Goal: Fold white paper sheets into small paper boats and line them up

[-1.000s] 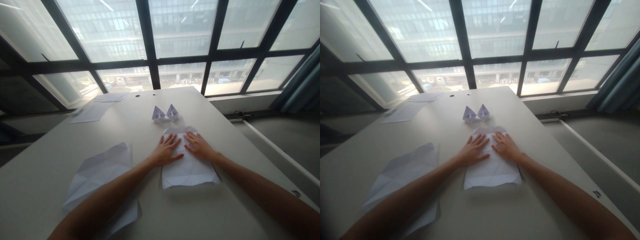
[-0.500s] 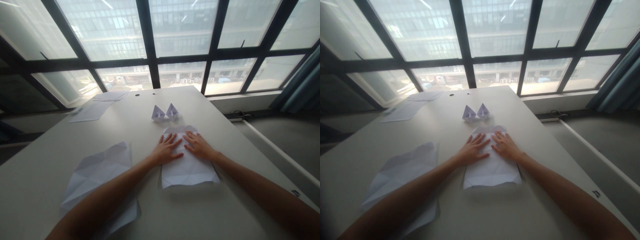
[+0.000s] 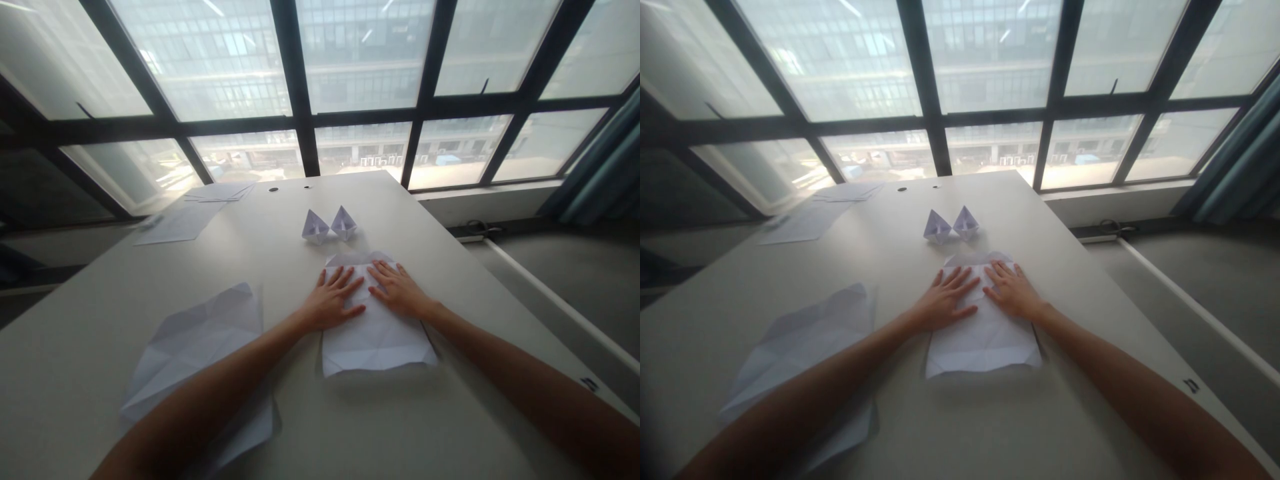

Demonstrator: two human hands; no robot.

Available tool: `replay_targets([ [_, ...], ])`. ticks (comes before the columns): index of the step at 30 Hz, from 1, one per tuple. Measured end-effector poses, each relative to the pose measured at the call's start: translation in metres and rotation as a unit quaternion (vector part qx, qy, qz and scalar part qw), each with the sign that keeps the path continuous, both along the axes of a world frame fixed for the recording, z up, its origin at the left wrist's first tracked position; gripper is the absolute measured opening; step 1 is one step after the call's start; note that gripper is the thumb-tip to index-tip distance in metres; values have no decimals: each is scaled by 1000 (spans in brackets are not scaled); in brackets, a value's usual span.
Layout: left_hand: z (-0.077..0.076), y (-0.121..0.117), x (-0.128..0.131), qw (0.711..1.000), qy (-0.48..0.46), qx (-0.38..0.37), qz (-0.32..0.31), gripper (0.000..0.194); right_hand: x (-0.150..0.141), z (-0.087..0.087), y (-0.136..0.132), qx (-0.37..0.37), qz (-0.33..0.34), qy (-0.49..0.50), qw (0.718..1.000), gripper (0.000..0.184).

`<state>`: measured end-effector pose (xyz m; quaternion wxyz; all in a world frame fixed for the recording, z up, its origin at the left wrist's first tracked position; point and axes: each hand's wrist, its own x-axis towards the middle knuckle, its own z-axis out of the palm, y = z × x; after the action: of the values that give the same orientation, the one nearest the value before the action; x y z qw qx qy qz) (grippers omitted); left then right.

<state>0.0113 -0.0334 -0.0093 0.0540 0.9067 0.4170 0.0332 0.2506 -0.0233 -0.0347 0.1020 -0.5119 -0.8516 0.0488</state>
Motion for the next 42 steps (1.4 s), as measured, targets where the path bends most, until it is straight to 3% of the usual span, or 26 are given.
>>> replay_targets([
  [6,0,0,0,1000,0,2,2,76,4,-3,5,2,-65,7,998,56],
  [22,-2,2,-1,1000,-5,2,4,77,3,-4,5,1,-63,9,998,56],
  [27,-3,2,-1,1000,-5,2,3,76,0,-3,2,44,-61,16,997,53],
  [31,-3,2,-1,1000,-9,1,4,76,-3,1,1,84,-26,45,995,48],
  [34,-2,2,0,1000,-9,-5,8,76,-4,2,-1,58,37,73,995,46],
  [37,0,1,0,1000,-8,-10,6,77,-4,3,-3,24,89,80,993,52],
  [42,2,0,1,1000,-15,-15,10,77,-1,6,-4,11,119,61,991,68],
])
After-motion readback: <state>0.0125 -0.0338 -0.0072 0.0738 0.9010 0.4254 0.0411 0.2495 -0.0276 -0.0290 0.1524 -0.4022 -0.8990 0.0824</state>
